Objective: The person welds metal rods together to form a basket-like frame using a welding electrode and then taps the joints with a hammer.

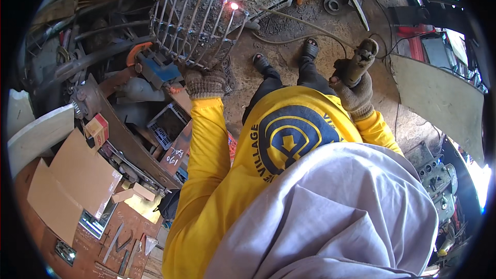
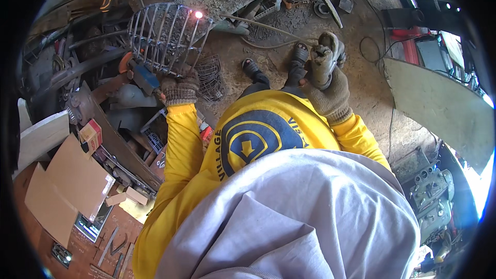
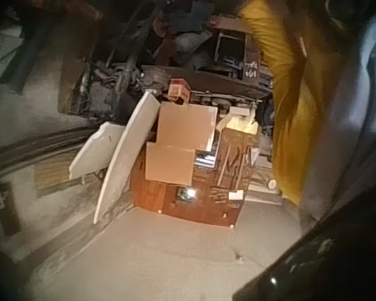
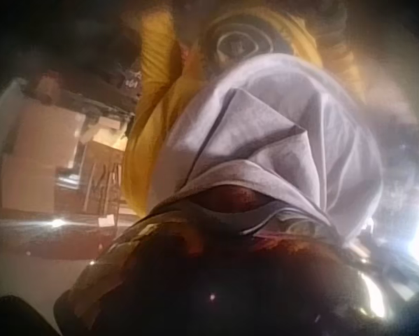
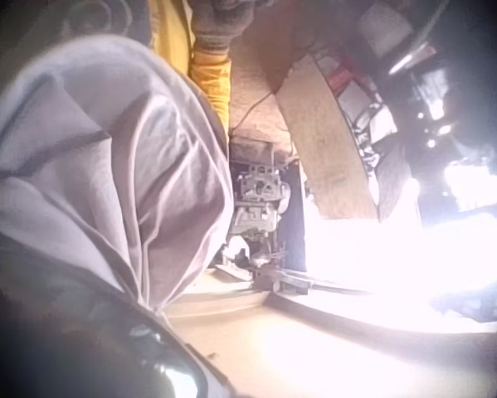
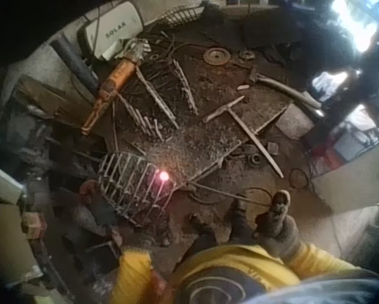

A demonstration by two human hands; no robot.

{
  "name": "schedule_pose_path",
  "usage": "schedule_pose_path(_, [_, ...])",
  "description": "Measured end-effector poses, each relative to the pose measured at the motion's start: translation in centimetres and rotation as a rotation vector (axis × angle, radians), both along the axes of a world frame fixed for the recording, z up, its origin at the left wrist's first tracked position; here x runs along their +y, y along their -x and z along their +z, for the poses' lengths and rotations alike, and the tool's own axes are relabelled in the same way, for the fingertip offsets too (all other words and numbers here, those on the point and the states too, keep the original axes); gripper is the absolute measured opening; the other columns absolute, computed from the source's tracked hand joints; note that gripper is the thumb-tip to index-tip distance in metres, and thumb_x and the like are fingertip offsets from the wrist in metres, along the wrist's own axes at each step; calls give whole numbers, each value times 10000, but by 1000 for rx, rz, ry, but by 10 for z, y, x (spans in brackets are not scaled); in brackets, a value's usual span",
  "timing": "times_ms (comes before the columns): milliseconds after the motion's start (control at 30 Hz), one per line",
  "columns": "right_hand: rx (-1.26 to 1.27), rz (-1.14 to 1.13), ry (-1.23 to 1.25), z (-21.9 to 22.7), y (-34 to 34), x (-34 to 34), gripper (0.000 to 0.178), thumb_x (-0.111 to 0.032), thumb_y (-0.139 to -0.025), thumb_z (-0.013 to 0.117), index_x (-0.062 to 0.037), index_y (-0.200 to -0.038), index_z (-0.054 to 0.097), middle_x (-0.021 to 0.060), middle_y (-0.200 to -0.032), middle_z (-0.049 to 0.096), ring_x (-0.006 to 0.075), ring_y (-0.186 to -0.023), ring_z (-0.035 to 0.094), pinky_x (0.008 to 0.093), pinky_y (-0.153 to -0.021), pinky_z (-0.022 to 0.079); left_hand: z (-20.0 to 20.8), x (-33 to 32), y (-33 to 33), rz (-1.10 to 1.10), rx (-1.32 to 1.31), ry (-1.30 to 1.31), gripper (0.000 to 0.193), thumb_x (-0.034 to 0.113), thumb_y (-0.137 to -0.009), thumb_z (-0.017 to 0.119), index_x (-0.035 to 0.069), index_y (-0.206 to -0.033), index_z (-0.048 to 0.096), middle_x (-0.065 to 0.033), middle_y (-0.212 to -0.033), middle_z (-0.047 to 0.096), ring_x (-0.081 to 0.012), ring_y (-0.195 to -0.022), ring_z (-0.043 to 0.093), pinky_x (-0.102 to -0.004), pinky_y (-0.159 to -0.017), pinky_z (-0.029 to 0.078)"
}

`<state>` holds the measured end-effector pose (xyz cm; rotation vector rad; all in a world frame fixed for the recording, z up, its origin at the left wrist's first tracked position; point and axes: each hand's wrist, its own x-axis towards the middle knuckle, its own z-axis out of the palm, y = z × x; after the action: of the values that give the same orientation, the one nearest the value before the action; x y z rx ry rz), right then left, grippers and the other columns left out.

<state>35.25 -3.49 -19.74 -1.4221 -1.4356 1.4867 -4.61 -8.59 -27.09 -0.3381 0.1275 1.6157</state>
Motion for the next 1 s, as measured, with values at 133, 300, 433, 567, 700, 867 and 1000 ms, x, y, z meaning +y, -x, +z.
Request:
schedule_pose_path(133, [-57,22,-9,-6,-1,3,431,-205,-746,806,5,-1084,641,98,-854,696,196,-771,675,321,-752,527,-4,4,-2,-4,135,222,619,580,-928,444,107,-1289,614,-221,-1280,611,-470,-1121,595,-700,-971,426])
schedule_pose_path(300, [-103,121,-82,-8,4,10,423,-119,-811,771,39,-1159,590,45,-863,671,127,-764,645,269,-743,521,-4,12,-3,24,151,255,545,524,-943,442,114,-1251,627,-197,-1241,623,-417,-1068,606,-660,-910,435])
schedule_pose_path(433, [-114,125,-101,-4,10,12,421,-131,-801,781,38,-1142,603,41,-859,668,128,-761,639,273,-744,517,48,43,-40,179,450,702,401,439,-963,473,121,-1104,672,-103,-1057,702,-236,-812,664,-414,-649,537])
schedule_pose_path(567, [-119,137,-124,-1,13,13,427,-138,-792,790,38,-1138,611,40,-857,664,128,-760,632,275,-742,513,34,33,-31,155,464,661,388,411,-980,456,116,-1120,666,-117,-1106,692,-255,-959,667,-450,-866,555])
schedule_pose_path(700, [-116,134,-100,0,15,14,435,-133,-789,792,41,-1144,611,44,-863,665,129,-770,634,275,-745,514,34,33,-31,158,451,600,426,445,-978,449,110,-1133,661,-152,-1124,689,-304,-953,677,-467,-831,575])
schedule_pose_path(867, [-130,138,-97,-1,14,14,433,-123,-789,787,41,-1149,611,47,-873,667,129,-781,636,276,-743,518,30,33,-26,124,299,686,474,485,-957,460,86,-1120,657,-171,-1039,694,-344,-809,671,-440,-688,584])
schedule_pose_path(1000, [-128,209,-290,-2,16,19,413,-107,-790,775,34,-1142,608,50,-884,666,127,-791,638,285,-734,525,16,12,-14,30,213,589,479,488,-957,456,86,-1136,645,-177,-1056,681,-351,-827,664,-450,-700,577])
